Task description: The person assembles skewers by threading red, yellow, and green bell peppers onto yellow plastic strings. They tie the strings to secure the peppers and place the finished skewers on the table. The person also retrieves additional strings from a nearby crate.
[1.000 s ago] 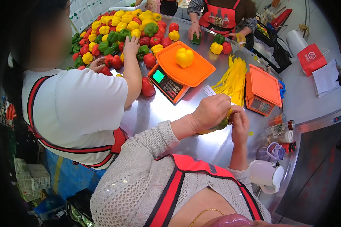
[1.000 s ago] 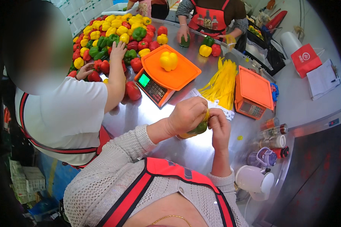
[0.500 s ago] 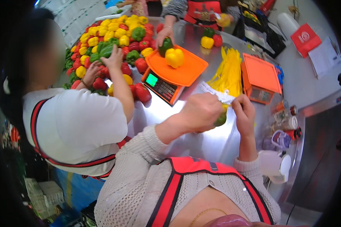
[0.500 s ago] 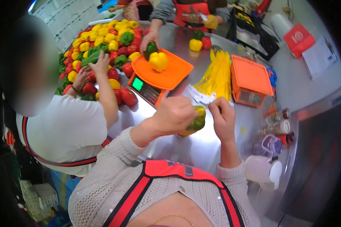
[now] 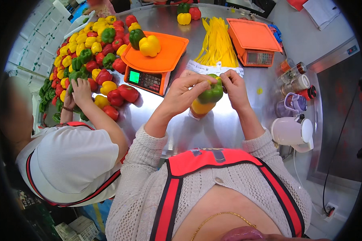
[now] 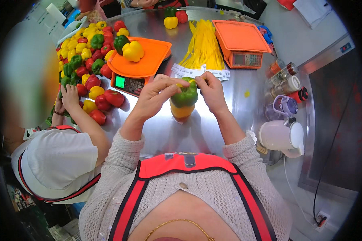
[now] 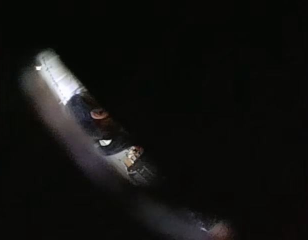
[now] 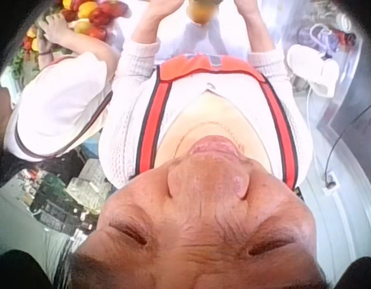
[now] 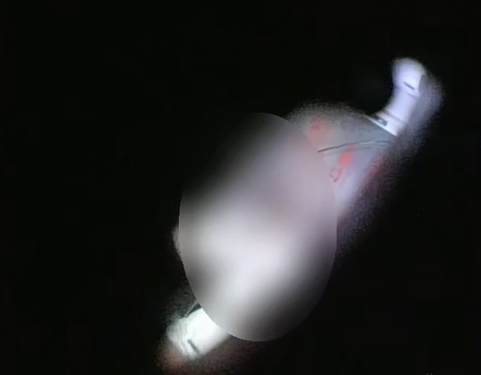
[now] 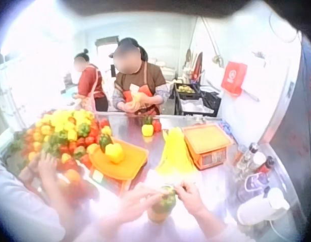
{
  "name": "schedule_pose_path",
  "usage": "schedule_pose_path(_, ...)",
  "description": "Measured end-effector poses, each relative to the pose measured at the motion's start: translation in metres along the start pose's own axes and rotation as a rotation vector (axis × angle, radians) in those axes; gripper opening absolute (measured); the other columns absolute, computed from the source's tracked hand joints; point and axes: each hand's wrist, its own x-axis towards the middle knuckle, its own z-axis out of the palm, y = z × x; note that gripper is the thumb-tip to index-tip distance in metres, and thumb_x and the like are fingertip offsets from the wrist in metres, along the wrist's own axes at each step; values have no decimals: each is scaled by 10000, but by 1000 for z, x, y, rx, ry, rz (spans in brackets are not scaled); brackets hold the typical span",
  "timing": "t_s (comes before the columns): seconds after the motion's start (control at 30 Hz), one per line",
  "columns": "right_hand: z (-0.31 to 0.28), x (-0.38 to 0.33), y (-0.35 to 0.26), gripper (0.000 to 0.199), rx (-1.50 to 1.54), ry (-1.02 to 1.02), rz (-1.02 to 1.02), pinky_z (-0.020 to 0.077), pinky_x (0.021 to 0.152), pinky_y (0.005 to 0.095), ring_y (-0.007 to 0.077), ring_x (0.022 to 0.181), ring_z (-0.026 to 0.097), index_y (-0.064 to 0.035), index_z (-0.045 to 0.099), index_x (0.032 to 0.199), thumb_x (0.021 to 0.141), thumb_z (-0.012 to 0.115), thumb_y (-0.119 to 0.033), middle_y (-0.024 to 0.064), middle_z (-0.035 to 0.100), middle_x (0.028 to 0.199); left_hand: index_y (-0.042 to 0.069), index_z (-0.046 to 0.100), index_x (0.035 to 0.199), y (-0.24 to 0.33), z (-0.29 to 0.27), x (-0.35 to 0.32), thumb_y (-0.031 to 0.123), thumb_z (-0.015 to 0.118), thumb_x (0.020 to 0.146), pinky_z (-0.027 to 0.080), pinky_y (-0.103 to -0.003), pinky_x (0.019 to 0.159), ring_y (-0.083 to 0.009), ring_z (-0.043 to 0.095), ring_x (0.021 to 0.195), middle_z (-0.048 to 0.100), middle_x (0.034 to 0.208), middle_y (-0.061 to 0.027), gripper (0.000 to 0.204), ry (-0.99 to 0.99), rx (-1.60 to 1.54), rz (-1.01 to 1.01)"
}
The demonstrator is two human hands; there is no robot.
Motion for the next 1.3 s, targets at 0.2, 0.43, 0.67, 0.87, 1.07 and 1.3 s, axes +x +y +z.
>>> schedule_pose_path(0.2, -3, -6, -14, 171, -175, 45, -113, 380, 553, 225, 55, 623, 460, -29, 576, 788, 921, 637, -116, -24, 527, 698, 29, 719, 946, -7, 11, 16, 151, 704, 867, 465, -284, 790, -152, 556, 871, 657, 878, -49, 145, 154, 229, -1)
schedule_pose_path(0.43, 17, -12, -84, 70, -565, -179, -615, 482, 668, 353, 278, 746, 602, 0, 626, 905, 839, 649, -5, 97, 598, 800, 55, 692, 867, -1, 20, 19, 123, 764, 774, 444, -356, 742, -246, 562, 827, 632, 821, -69, 136, 168, 481, 277)
schedule_pose_path(0.67, 8, -5, -78, 90, -704, -287, -563, 494, 674, 364, 302, 775, 613, -17, 630, 928, 839, 643, -13, 117, 594, 840, 46, 704, 912, -3, 6, 12, 71, 754, 801, 466, -314, 740, -219, 575, 848, 644, 853, -70, 124, 111, 311, 166)
schedule_pose_path(0.87, 18, -18, -79, 96, -919, -236, -685, 475, 621, 395, 325, 734, 589, -28, 581, 852, 813, 669, -33, 120, 560, 790, 13, 639, 895, -6, 1, 13, 62, 694, 850, 492, -251, 782, -81, 604, 837, 653, 865, -17, 86, 127, -160, -226)
schedule_pose_path(1.07, 11, -16, -73, 88, -599, -239, -577, 474, 652, 320, 232, 737, 589, 5, 639, 900, 821, 646, 42, 100, 590, 803, 20, 647, 881, 4, -1, 9, 23, 697, 825, 496, -255, 751, -92, 595, 813, 641, 854, -14, 75, 2, -185, -206)
schedule_pose_path(1.3, 14, -8, -69, 119, -482, -349, -359, 444, 635, 253, 138, 732, 554, 6, 639, 896, 796, 671, 62, 54, 559, 825, 35, 651, 880, 4, -1, 3, -2, 706, 792, 488, -280, 774, -142, 603, 843, 654, 879, -48, 110, 41, 49, -89)
